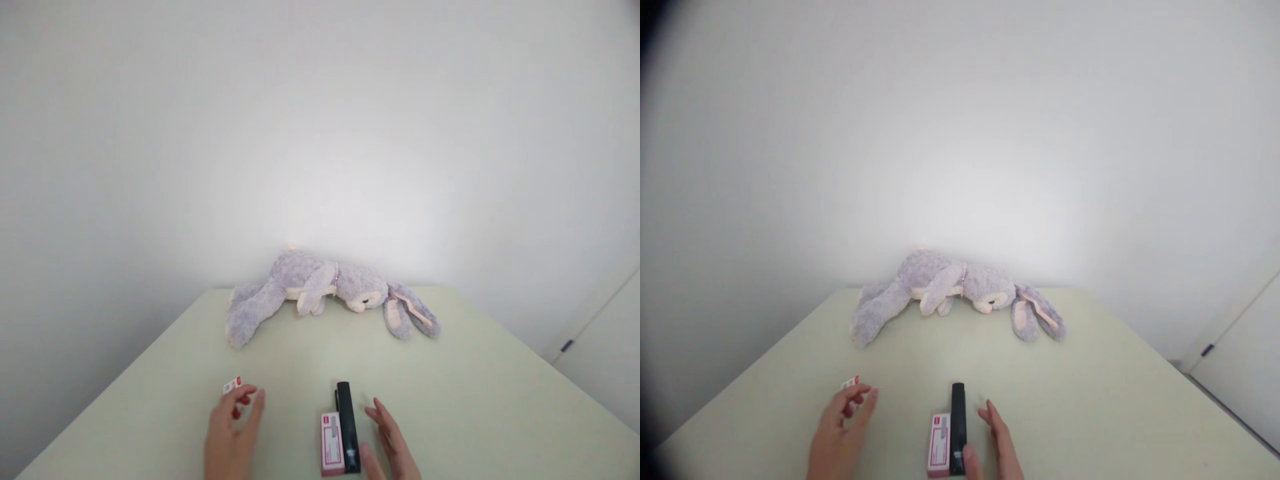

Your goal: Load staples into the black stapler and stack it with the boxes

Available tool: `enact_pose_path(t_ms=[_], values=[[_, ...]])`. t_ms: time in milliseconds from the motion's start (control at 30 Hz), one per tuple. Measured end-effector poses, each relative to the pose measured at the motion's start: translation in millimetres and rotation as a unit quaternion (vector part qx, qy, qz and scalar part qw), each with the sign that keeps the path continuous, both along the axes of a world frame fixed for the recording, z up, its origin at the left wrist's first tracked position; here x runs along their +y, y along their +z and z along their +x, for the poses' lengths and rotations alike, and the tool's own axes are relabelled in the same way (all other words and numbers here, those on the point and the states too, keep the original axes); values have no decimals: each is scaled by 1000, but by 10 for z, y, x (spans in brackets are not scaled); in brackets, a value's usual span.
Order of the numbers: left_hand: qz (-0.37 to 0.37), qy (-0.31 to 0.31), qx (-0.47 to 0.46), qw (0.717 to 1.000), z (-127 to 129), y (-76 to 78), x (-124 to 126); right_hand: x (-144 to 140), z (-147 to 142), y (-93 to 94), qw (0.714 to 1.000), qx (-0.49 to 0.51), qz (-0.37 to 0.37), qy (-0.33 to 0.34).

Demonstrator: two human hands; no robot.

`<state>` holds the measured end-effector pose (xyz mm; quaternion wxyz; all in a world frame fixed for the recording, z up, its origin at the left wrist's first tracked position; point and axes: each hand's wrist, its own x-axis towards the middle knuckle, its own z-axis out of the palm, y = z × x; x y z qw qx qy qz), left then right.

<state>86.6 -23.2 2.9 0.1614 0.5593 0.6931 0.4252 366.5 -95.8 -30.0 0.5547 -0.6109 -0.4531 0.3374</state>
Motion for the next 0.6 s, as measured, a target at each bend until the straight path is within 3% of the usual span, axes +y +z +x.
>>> enact_pose_path(t_ms=[33,100,167,233,300,433,600], values=[[-23,58,3,998,-156,46,41,12,-7,-22,999,-29,10,28],[-69,97,19,993,-418,132,125,60,-43,-92,993,-90,8,72],[-96,79,29,992,-559,193,193,119,-94,-185,987,-132,-5,90],[-108,34,25,993,-543,226,236,163,-138,-286,983,-160,-12,87],[-116,-27,10,993,-377,238,250,179,-161,-375,981,-178,-6,80],[-113,-128,-26,985,212,233,197,158,-153,-478,974,-211,13,81],[-93,-177,-59,978,767,195,105,145,-162,-560,952,-298,50,48]])
